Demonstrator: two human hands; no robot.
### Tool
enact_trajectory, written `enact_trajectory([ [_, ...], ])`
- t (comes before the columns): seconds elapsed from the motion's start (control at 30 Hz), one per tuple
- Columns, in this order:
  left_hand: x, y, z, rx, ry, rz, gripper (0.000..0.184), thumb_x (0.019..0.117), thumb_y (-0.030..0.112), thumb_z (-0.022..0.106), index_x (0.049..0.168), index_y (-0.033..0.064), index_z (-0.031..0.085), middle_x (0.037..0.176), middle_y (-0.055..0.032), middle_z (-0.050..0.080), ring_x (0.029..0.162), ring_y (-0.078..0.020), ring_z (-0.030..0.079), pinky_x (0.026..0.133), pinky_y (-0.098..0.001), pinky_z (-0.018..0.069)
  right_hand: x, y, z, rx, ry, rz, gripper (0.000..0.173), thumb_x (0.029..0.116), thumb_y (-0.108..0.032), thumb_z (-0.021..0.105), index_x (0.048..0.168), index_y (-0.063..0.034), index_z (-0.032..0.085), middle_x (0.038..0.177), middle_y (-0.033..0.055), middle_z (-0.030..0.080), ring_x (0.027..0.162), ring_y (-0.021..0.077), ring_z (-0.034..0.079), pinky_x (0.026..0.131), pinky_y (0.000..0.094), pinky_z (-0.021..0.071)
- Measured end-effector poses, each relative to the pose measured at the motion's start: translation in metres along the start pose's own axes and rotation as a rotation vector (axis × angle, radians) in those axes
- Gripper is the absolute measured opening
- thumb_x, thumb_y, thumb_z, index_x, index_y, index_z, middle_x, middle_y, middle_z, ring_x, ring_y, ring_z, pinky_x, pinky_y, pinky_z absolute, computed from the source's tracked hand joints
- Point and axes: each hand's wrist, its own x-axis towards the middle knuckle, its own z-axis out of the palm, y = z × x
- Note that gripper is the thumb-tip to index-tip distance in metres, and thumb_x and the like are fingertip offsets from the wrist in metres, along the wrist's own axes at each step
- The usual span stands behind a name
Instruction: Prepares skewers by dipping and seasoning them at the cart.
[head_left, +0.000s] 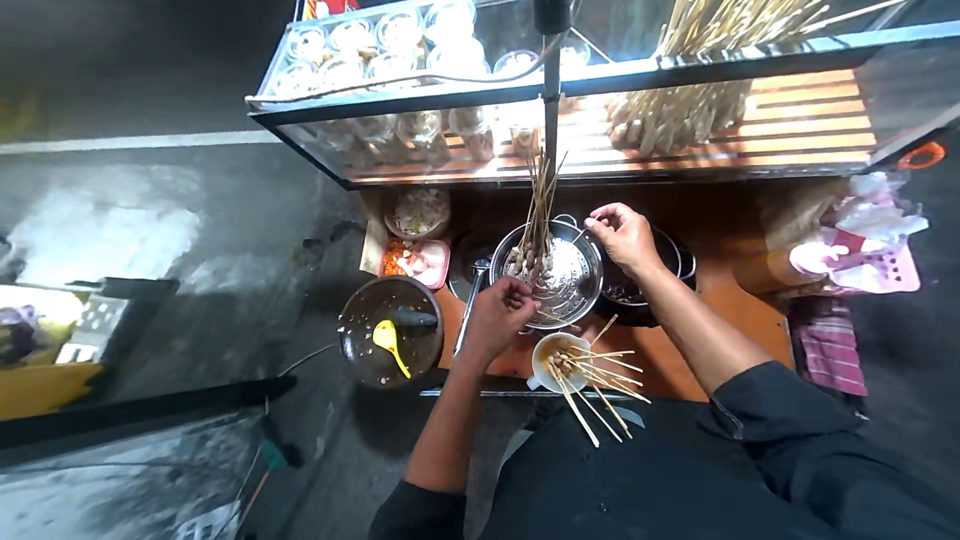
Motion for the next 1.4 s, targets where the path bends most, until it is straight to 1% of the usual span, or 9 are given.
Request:
enact_trajectory([
  [0.2,0.017,0.068,-0.049,0.097,-0.074,0.167,0.023,0.0869,0.008,0.082,0.104,0.0082,0.067,0.084,-0.0021,0.072,0.066,-0.0129,0.069,0.06,-0.0314,0.0616,0.001,-0.018,-0.004,-0.039,-0.014,-0.108,0.023,0.095,-0.023,0.074,0.112,-0.0075,0.07,0.095,0.0065,0.072,0.079,0.0143,0.069,0.076,0.0359,0.06],
  [0.47,0.079,0.118,-0.104,0.384,0.003,0.202,0.026,0.086,0.012,0.083,0.105,0.0079,0.065,0.082,0.0002,0.073,0.069,-0.0107,0.072,0.068,-0.0332,0.0646,0.014,-0.026,0.005,-0.065,0.007,-0.216,0.021,0.0949,-0.023,0.074,0.107,-0.0072,0.07,0.096,0.0054,0.074,0.084,0.0125,0.072,0.081,0.0351,0.0614],
  [0.63,0.155,0.101,-0.082,0.538,-0.05,0.129,0.027,0.0848,0.012,0.082,0.105,0.0029,0.066,0.084,-0.0091,0.071,0.073,-0.0222,0.072,0.074,-0.0456,0.0628,0.032,-0.038,0.032,-0.155,-0.029,-0.267,0.022,0.0963,-0.024,0.073,0.11,-0.0071,0.071,0.099,0.0069,0.075,0.087,0.0152,0.072,0.084,0.0393,0.0606],
  [0.77,0.199,0.08,-0.057,0.463,0.043,0.125,0.028,0.088,0.02,0.08,0.107,0.0027,0.068,0.087,-0.0092,0.072,0.076,-0.0209,0.072,0.077,-0.0434,0.0621,0.047,-0.042,0.051,-0.288,0.033,-0.293,0.029,0.0952,-0.021,0.074,0.119,-0.0058,0.067,0.099,0.0086,0.076,0.089,0.0211,0.075,0.086,0.045,0.0612],
  [0.93,0.214,0.06,-0.033,0.421,0.209,0.105,0.035,0.0893,0.031,0.08,0.108,0.0048,0.066,0.094,-0.0079,0.073,0.089,-0.0212,0.072,0.086,-0.0446,0.0585,0.059,-0.041,0.06,-0.366,0.059,-0.204,0.027,0.0935,-0.016,0.073,0.116,-0.005,0.063,0.101,0.0096,0.075,0.091,0.0238,0.075,0.086,0.0467,0.0612],
  [1.03,0.211,0.051,-0.027,0.375,0.279,0.075,0.042,0.09,0.036,0.08,0.112,0.0031,0.065,0.097,-0.0101,0.074,0.092,-0.0234,0.072,0.089,-0.0466,0.058,0.06,-0.042,0.057,-0.443,-0.004,-0.176,0.022,0.0966,-0.019,0.069,0.114,-0.0051,0.068,0.101,0.0151,0.075,0.095,0.0324,0.074,0.087,0.0545,0.0582],
  [1.2,0.177,0.029,-0.026,0.237,0.388,0.11,0.036,0.0964,0.03,0.071,0.117,0.0009,0.066,0.106,-0.0125,0.073,0.097,-0.0214,0.072,0.092,-0.0427,0.0584,0.051,-0.038,0.039,-0.484,-0.082,-0.179,0.03,0.1003,-0.029,0.066,0.121,-0.007,0.069,0.109,0.0161,0.075,0.101,0.0343,0.073,0.092,0.0572,0.0569],
  [1.3,0.12,-0.01,-0.02,0.14,0.413,0.066,0.039,0.1048,0.04,0.056,0.113,0.0037,0.067,0.098,-0.0101,0.073,0.087,-0.0195,0.073,0.083,-0.0432,0.0617,0.014,-0.055,0.006,-0.482,-0.212,-0.083,0.035,0.1034,-0.04,0.06,0.122,-0.0111,0.067,0.109,0.0122,0.073,0.101,0.0278,0.072,0.093,0.0542,0.0565],
  [1.4,0.028,-0.07,-0.008,0.227,0.27,-0.06,0.037,0.1098,0.034,0.044,0.116,0.0022,0.063,0.092,-0.0158,0.069,0.082,-0.0287,0.069,0.077,-0.0521,0.0581,-0.062,-0.127,-0.021,-0.688,-0.496,-0.133,0.048,0.1042,-0.055,0.05,0.122,-0.0138,0.067,0.104,0.0089,0.073,0.095,0.0261,0.072,0.084,0.0558,0.0578],
])
